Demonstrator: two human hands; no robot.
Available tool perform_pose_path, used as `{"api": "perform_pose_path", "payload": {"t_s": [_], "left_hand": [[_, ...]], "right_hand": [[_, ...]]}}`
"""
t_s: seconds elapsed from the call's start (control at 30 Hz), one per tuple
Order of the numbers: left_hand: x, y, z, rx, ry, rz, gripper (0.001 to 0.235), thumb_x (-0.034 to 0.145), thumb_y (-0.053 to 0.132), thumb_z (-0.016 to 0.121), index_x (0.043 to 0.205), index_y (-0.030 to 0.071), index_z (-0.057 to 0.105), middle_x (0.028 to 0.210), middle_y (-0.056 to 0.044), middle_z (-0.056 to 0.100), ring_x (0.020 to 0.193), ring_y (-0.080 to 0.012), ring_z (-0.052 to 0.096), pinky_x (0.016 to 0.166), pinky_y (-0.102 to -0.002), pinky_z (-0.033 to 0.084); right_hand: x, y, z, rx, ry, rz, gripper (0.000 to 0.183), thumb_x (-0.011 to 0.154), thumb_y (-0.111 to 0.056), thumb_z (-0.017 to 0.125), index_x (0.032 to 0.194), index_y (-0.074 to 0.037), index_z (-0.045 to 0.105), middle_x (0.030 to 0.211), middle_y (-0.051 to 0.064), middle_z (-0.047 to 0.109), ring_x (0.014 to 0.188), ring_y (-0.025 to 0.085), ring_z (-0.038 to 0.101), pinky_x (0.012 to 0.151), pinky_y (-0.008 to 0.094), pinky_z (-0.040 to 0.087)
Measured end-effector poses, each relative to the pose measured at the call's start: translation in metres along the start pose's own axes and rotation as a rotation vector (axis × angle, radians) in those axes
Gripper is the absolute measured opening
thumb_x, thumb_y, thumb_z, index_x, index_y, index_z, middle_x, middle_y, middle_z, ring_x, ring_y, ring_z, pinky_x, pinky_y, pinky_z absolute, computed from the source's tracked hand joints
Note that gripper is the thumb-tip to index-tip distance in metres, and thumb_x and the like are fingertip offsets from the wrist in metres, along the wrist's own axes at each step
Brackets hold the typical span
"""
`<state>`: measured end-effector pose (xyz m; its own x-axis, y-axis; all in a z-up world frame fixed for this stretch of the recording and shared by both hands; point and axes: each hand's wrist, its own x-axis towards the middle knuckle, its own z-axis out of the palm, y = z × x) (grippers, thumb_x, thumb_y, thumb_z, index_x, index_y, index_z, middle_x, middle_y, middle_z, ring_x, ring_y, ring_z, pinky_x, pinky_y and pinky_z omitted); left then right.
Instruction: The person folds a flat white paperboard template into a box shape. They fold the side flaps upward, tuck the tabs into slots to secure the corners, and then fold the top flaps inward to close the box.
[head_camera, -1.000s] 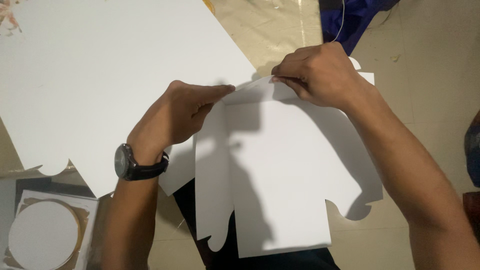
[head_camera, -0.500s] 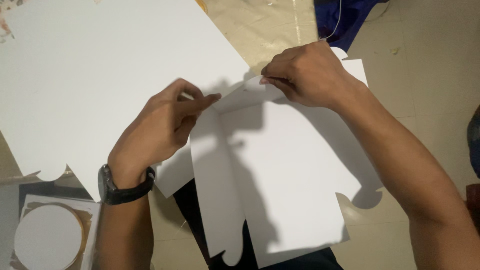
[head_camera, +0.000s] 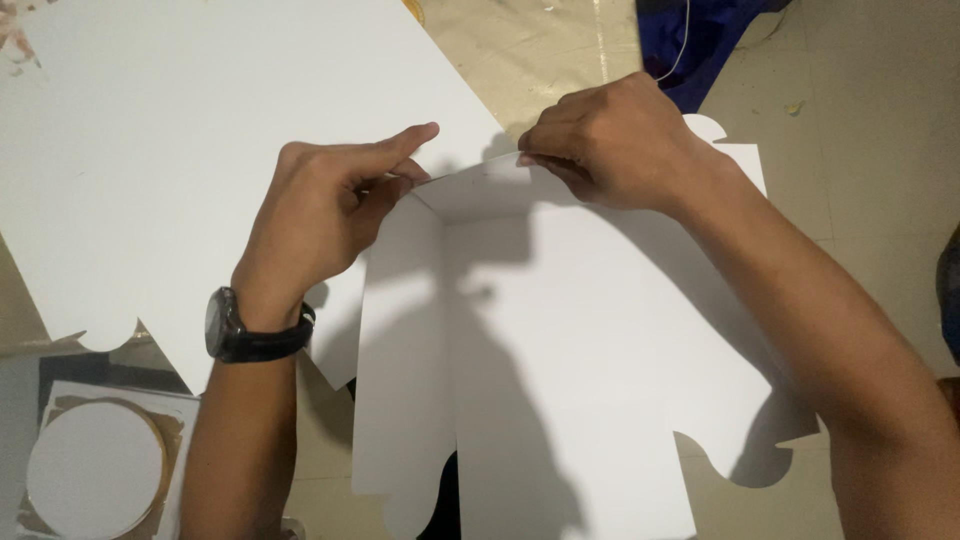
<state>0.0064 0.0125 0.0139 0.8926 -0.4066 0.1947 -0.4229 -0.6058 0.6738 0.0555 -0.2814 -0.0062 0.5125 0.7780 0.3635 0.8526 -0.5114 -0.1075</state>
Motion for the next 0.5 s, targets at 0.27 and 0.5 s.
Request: {"api": "perform_pose_path", "payload": {"t_s": [0.27,0.5], "left_hand": [[-0.002,-0.001,0.008,-0.035,0.077,0.066,0.049,0.09,-0.009,0.071,0.134,0.012,0.068,0.102,-0.011,0.079,0.084,-0.0183,0.079,0.073,-0.028,0.066],[-0.004,-0.001,0.015,-0.072,0.067,0.087,0.035,0.093,-0.003,0.073,0.125,0.012,0.073,0.101,-0.01,0.079,0.086,-0.019,0.079,0.076,-0.03,0.063]], "right_hand": [[0.007,-0.001,0.003,-0.039,-0.02,0.069,0.004,0.092,-0.016,0.078,0.089,-0.013,0.077,0.076,0.0,0.072,0.067,0.018,0.068,0.048,0.035,0.042],[0.003,0.001,0.004,0.066,-0.071,0.239,0.015,0.095,-0.021,0.076,0.089,-0.008,0.077,0.074,0.004,0.072,0.06,0.024,0.065,0.053,0.037,0.047]]}}
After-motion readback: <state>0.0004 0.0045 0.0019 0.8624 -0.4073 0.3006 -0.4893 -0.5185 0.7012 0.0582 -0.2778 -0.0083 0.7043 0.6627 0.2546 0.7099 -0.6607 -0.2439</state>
